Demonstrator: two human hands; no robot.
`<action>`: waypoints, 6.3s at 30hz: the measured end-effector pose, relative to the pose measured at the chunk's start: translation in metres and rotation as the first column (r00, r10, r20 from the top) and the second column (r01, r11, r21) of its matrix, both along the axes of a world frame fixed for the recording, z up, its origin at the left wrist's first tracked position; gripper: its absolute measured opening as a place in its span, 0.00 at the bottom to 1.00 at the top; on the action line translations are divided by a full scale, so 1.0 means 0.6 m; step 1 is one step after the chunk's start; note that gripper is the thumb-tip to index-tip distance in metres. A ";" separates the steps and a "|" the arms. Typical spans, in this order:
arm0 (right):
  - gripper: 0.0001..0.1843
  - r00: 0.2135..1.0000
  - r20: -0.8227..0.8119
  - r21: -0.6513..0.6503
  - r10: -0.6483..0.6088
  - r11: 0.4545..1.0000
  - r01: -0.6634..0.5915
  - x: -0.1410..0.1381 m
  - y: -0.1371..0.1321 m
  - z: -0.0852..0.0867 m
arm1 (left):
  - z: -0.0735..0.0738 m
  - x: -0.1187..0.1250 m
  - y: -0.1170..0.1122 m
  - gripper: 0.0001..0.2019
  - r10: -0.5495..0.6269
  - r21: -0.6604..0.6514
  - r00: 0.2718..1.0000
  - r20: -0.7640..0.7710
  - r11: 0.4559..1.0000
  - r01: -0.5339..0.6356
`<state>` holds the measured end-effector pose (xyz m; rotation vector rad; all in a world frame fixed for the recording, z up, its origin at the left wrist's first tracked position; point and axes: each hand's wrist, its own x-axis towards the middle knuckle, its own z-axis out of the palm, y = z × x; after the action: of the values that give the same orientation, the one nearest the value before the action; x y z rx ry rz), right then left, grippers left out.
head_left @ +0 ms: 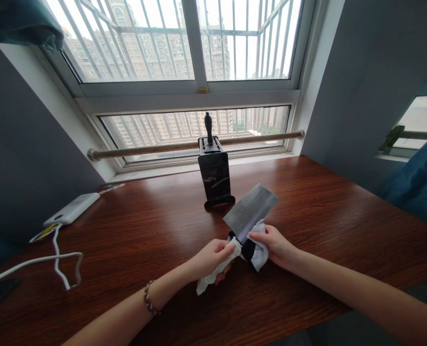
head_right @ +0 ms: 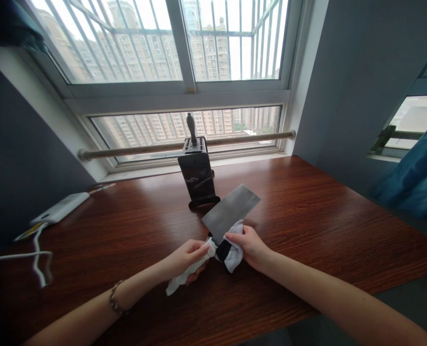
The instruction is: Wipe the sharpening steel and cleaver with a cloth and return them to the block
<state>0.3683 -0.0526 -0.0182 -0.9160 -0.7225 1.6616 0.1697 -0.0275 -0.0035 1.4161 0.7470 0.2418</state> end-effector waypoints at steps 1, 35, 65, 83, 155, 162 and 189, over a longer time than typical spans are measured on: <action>0.13 1.000 -0.007 0.004 0.018 1.000 -0.018 -0.003 -0.004 0.001 | 0.000 0.000 -0.001 0.22 -0.008 0.011 1.000 0.008 1.000 0.008; 0.16 0.774 0.009 0.095 -0.634 0.771 0.630 0.135 0.105 -0.007 | -0.001 -0.004 0.001 0.20 -0.015 0.025 0.999 -0.040 1.000 0.016; 0.08 0.569 -0.080 -0.009 -0.818 0.572 0.820 0.181 0.131 -0.006 | 0.001 -0.008 0.000 0.20 -0.022 -0.011 0.999 -0.029 1.000 0.022; 0.12 0.987 -0.156 0.034 -0.036 0.999 0.042 0.048 0.044 0.006 | -0.011 -0.005 0.004 0.22 0.050 -0.076 0.998 0.032 0.996 -0.048; 0.07 0.934 -0.136 -0.077 -0.332 0.943 0.324 0.087 0.072 0.007 | -0.005 -0.006 0.000 0.21 -0.019 0.042 1.000 -0.015 0.999 0.019; 0.11 0.953 -0.136 -0.057 -0.272 0.962 0.267 0.078 0.066 0.006 | -0.003 -0.005 0.000 0.21 -0.021 0.027 1.000 -0.005 0.999 0.022; 0.09 0.862 -0.003 -0.026 -0.506 0.862 0.506 0.135 0.096 0.004 | 0.004 -0.008 -0.001 0.22 -0.061 0.051 0.996 -0.059 0.997 0.065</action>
<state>0.4496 0.0049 -0.0155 -1.0124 -0.4032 1.2042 0.1652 -0.0283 -0.0013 1.4999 0.7458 0.1740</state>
